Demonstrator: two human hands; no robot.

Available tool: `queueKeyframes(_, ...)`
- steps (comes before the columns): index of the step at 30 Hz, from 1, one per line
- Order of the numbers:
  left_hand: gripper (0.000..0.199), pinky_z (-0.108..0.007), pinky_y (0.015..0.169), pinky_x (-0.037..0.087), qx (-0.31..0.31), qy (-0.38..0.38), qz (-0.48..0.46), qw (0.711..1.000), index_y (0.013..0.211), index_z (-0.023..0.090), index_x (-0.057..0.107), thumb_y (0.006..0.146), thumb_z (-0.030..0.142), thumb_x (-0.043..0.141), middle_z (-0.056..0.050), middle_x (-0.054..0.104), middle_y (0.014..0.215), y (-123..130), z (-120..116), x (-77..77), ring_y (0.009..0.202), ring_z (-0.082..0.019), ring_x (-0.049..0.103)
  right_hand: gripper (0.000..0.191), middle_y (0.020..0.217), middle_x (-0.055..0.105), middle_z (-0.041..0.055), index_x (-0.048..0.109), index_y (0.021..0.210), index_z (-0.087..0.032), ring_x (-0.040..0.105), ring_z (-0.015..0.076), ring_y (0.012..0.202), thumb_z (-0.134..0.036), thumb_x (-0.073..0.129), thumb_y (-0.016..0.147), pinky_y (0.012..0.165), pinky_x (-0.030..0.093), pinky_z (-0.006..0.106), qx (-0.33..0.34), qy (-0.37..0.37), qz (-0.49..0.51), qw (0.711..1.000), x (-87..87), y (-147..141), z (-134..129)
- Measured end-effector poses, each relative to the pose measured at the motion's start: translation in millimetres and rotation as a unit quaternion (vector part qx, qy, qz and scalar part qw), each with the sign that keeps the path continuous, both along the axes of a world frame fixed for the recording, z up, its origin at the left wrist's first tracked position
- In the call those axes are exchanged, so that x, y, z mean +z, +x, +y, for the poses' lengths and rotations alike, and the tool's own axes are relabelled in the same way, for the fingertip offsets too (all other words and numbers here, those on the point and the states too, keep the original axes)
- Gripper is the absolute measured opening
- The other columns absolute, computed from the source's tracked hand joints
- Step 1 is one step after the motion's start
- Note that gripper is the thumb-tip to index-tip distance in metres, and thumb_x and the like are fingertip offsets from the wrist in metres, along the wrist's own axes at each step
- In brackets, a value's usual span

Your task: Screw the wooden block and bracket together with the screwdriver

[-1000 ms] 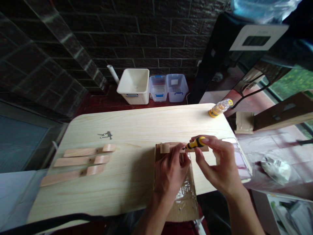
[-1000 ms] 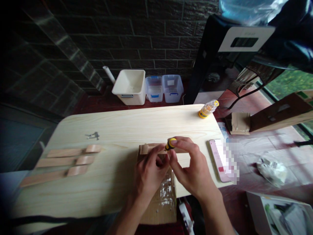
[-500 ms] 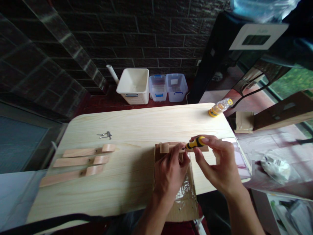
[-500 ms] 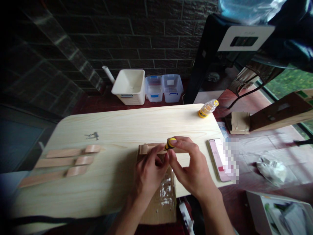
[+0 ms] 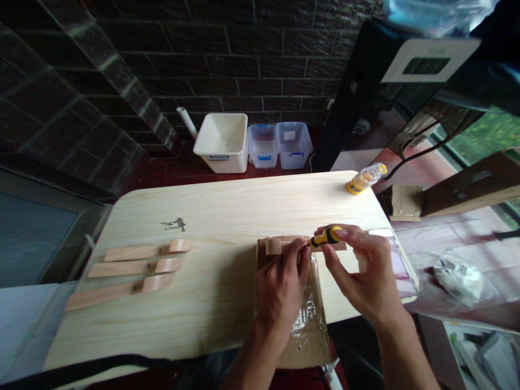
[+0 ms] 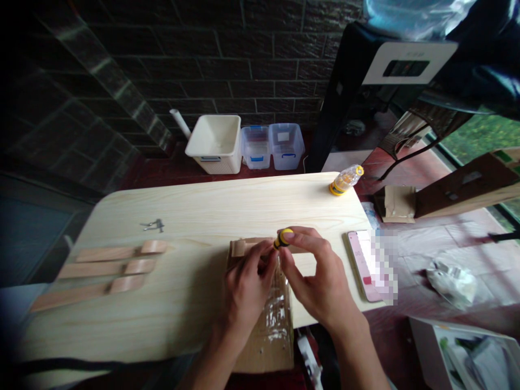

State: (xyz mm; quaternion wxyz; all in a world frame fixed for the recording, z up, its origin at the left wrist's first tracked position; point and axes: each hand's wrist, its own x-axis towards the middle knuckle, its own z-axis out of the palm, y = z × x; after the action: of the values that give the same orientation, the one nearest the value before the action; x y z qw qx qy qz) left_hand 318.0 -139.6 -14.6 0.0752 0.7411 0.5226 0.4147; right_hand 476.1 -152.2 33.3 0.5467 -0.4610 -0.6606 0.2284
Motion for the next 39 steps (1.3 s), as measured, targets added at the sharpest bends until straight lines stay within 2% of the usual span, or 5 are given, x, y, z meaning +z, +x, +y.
queueKeyframes(6, 0.015, -0.025, 0.065, 0.061, 0.0, -0.005, -0.016, 1.0, 0.118, 0.021, 0.074, 0.104, 0.024, 0.07, -0.003, 0.087, 0.103, 0.4, 0.7, 1.1, 0.07, -0.015, 0.081, 0.058, 0.137, 0.07, 0.0093, 0.054, 0.139, -0.03, 0.072, 0.0249, 0.127, 0.003, 0.069, 0.094, 0.101, 0.066, 0.045, 0.017, 0.0, -0.002, 1.0, 4.8, 0.8, -1.1)
queueKeyframes(20, 0.012, -0.022, 0.06, 0.06, -0.022, -0.028, -0.022, 0.999, 0.113, 0.024, 0.073, 0.101, 0.024, 0.072, 0.001, 0.086, 0.092, -3.9, 4.1, 5.2, 0.059, -0.013, 0.076, 0.061, 0.127, 0.07, 0.0069, 0.055, 0.136, -0.029, 0.075, 0.0212, 0.113, 0.007, 0.07, 0.089, 0.093, 0.066, 0.04, 0.037, 0.012, -0.01, 0.999, 12.7, 1.7, -1.6)
queueKeyframes(25, 0.013, -0.022, 0.062, 0.061, -0.027, -0.039, -0.031, 0.998, 0.114, 0.024, 0.073, 0.101, 0.024, 0.073, 0.002, 0.087, 0.093, -4.2, 3.8, 5.2, 0.061, -0.013, 0.077, 0.062, 0.131, 0.069, 0.0074, 0.054, 0.137, -0.03, 0.074, 0.0226, 0.12, 0.007, 0.068, 0.089, 0.095, 0.065, 0.041, 0.031, 0.014, -0.023, 0.999, 10.9, 2.5, -2.9)
queueKeyframes(34, 0.016, -0.023, 0.069, 0.064, -0.027, -0.042, -0.035, 0.998, 0.115, 0.025, 0.073, 0.099, 0.025, 0.076, 0.001, 0.087, 0.094, -4.8, 2.0, 3.1, 0.067, -0.015, 0.08, 0.056, 0.124, 0.071, 0.0052, 0.056, 0.133, -0.03, 0.076, 0.02, 0.111, 0.004, 0.07, 0.091, 0.088, 0.066, 0.035, 0.02, 0.005, -0.045, 0.999, 15.4, 2.0, -1.6)
queueKeyframes(39, 0.012, -0.024, 0.069, 0.064, -0.022, -0.042, -0.029, 0.998, 0.113, 0.024, 0.074, 0.101, 0.024, 0.074, 0.0, 0.087, 0.093, -4.2, 2.7, 5.0, 0.068, -0.016, 0.081, 0.055, 0.124, 0.071, 0.0055, 0.057, 0.131, -0.03, 0.075, 0.0225, 0.116, 0.003, 0.072, 0.09, 0.094, 0.065, 0.039, 0.018, 0.006, -0.05, 0.999, 17.5, 0.5, -1.8)
